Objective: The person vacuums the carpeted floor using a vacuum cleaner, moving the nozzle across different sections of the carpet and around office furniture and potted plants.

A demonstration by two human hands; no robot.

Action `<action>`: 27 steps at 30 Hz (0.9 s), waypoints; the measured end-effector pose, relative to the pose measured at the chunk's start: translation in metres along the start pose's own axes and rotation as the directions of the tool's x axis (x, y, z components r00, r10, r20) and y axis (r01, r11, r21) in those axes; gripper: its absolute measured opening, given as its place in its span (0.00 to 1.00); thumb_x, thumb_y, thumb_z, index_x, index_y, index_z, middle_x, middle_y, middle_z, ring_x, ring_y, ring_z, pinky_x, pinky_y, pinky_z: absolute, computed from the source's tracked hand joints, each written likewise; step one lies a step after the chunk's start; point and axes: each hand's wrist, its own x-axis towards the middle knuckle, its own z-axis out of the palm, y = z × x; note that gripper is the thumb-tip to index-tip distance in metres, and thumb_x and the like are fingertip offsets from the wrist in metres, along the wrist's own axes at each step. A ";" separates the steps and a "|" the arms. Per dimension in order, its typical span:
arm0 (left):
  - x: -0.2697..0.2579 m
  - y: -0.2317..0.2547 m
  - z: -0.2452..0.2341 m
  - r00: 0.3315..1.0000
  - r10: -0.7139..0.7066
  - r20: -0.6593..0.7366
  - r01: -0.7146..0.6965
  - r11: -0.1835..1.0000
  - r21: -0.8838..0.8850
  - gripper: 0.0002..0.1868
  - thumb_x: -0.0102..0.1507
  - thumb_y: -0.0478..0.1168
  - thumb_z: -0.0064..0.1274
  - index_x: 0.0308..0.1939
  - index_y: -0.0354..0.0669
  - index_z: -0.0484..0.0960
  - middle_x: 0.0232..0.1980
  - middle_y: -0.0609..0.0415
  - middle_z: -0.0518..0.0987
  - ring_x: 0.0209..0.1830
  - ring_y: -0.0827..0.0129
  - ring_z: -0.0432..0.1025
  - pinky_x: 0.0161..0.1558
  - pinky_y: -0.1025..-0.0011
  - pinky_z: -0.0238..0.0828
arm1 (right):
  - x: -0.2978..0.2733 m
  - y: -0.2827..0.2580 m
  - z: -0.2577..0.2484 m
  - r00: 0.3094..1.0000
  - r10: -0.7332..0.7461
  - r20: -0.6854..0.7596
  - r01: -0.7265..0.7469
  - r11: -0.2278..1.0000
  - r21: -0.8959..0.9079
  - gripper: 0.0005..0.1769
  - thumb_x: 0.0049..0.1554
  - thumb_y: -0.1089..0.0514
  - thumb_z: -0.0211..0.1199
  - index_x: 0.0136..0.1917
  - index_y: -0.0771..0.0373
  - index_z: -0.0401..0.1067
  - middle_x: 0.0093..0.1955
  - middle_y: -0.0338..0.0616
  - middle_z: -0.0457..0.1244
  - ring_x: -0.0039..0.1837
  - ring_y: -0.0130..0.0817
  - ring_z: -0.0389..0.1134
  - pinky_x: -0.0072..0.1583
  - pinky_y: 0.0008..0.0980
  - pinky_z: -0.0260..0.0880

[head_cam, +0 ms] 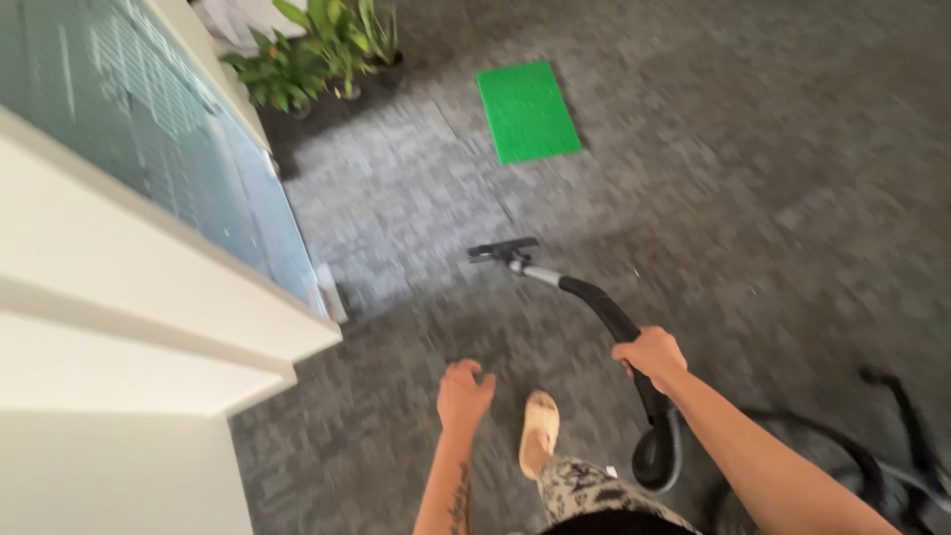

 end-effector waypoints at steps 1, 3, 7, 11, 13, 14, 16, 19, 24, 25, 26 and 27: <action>0.019 0.009 0.001 1.000 -0.012 0.019 0.013 1.000 -0.005 0.23 0.63 0.54 0.76 0.57 0.50 0.92 0.63 0.46 0.88 0.68 0.45 0.82 0.66 0.47 0.81 | 0.026 -0.014 -0.005 1.000 -0.011 -0.018 0.011 0.999 0.035 0.13 0.48 0.60 0.81 0.43 0.72 0.86 0.33 0.50 0.75 0.36 0.40 0.79 0.46 0.43 0.79; 0.055 0.031 0.006 1.000 -0.012 0.014 0.012 1.000 -0.022 0.22 0.63 0.54 0.76 0.57 0.49 0.93 0.63 0.47 0.89 0.67 0.46 0.82 0.66 0.48 0.81 | 0.066 -0.030 -0.016 0.998 -0.018 -0.054 0.024 0.994 0.102 0.13 0.49 0.61 0.82 0.40 0.75 0.84 0.33 0.53 0.75 0.35 0.40 0.77 0.44 0.44 0.78; 0.147 0.083 0.003 0.995 0.069 -0.075 -0.076 0.992 -0.096 0.21 0.66 0.52 0.73 0.57 0.47 0.92 0.63 0.48 0.90 0.66 0.47 0.84 0.66 0.50 0.82 | 0.136 -0.080 -0.046 0.993 0.073 -0.091 -0.056 0.983 0.176 0.13 0.54 0.62 0.84 0.39 0.75 0.83 0.35 0.52 0.74 0.35 0.40 0.76 0.42 0.46 0.77; 0.197 0.114 0.001 0.995 0.076 -0.063 -0.082 0.990 -0.112 0.19 0.65 0.50 0.73 0.56 0.46 0.93 0.64 0.50 0.91 0.68 0.49 0.84 0.66 0.50 0.81 | 0.198 -0.120 -0.076 0.989 0.107 -0.101 -0.071 0.949 0.308 0.12 0.55 0.66 0.84 0.42 0.75 0.81 0.36 0.54 0.73 0.35 0.41 0.74 0.40 0.47 0.75; 0.230 0.121 0.009 0.999 0.034 -0.027 -0.037 0.990 -0.134 0.20 0.65 0.50 0.73 0.57 0.48 0.93 0.64 0.51 0.91 0.68 0.50 0.84 0.66 0.51 0.81 | 0.233 -0.135 -0.086 0.984 0.143 -0.110 -0.090 0.917 0.388 0.12 0.55 0.67 0.84 0.44 0.76 0.80 0.37 0.55 0.73 0.35 0.42 0.74 0.39 0.48 0.75; 0.248 0.120 0.016 1.000 0.010 -0.005 -0.011 0.990 -0.143 0.20 0.65 0.50 0.73 0.58 0.49 0.93 0.65 0.51 0.91 0.68 0.51 0.84 0.66 0.51 0.81 | 0.254 -0.144 -0.093 0.980 0.170 -0.103 -0.112 0.900 0.422 0.13 0.55 0.68 0.84 0.45 0.77 0.80 0.37 0.55 0.74 0.35 0.42 0.75 0.39 0.48 0.76; 0.290 0.123 0.037 0.997 0.070 0.035 -0.066 0.992 -0.110 0.20 0.66 0.52 0.75 0.58 0.48 0.93 0.64 0.50 0.91 0.69 0.49 0.83 0.69 0.51 0.80 | 0.294 -0.160 -0.103 0.972 0.202 -0.122 -0.126 0.882 0.454 0.14 0.55 0.68 0.84 0.47 0.79 0.80 0.37 0.55 0.73 0.35 0.42 0.74 0.39 0.48 0.76; 0.348 0.137 0.067 0.980 0.135 0.145 -0.116 0.985 -0.131 0.21 0.66 0.53 0.75 0.58 0.49 0.93 0.64 0.51 0.92 0.69 0.52 0.85 0.69 0.53 0.82 | 0.340 -0.178 -0.119 0.955 0.236 -0.180 -0.128 0.874 0.469 0.16 0.57 0.67 0.85 0.49 0.79 0.79 0.38 0.53 0.72 0.35 0.42 0.73 0.40 0.48 0.74; 0.442 0.166 0.079 0.930 0.214 0.300 -0.173 0.972 -0.157 0.22 0.66 0.52 0.75 0.61 0.50 0.91 0.64 0.51 0.91 0.67 0.52 0.84 0.66 0.51 0.82 | 0.405 -0.215 -0.142 0.927 0.311 -0.210 -0.158 0.831 0.533 0.18 0.55 0.64 0.86 0.50 0.75 0.80 0.40 0.54 0.74 0.36 0.44 0.76 0.40 0.49 0.78; 0.461 0.168 0.076 0.924 0.231 0.304 -0.194 0.970 -0.146 0.22 0.66 0.53 0.75 0.60 0.50 0.92 0.62 0.51 0.92 0.66 0.51 0.85 0.66 0.51 0.83 | 0.417 -0.224 -0.139 0.920 0.305 -0.245 -0.185 0.891 0.414 0.19 0.54 0.61 0.87 0.49 0.78 0.82 0.41 0.56 0.75 0.38 0.45 0.77 0.42 0.49 0.80; 0.478 0.170 0.073 0.919 0.248 0.308 -0.216 0.967 -0.135 0.22 0.66 0.53 0.75 0.59 0.49 0.92 0.61 0.50 0.92 0.66 0.51 0.85 0.66 0.51 0.83 | 0.426 -0.232 -0.136 0.914 0.294 -0.278 -0.213 0.934 0.288 0.22 0.54 0.57 0.87 0.49 0.80 0.85 0.42 0.59 0.77 0.39 0.46 0.78 0.43 0.49 0.81; 0.497 0.172 0.069 0.913 0.210 0.351 -0.180 0.977 -0.115 0.22 0.66 0.53 0.75 0.60 0.50 0.92 0.62 0.50 0.93 0.66 0.52 0.86 0.66 0.51 0.83 | 0.438 -0.242 -0.132 0.909 0.276 -0.311 -0.235 0.958 0.163 0.26 0.54 0.54 0.88 0.49 0.83 0.87 0.43 0.61 0.78 0.41 0.47 0.80 0.44 0.49 0.82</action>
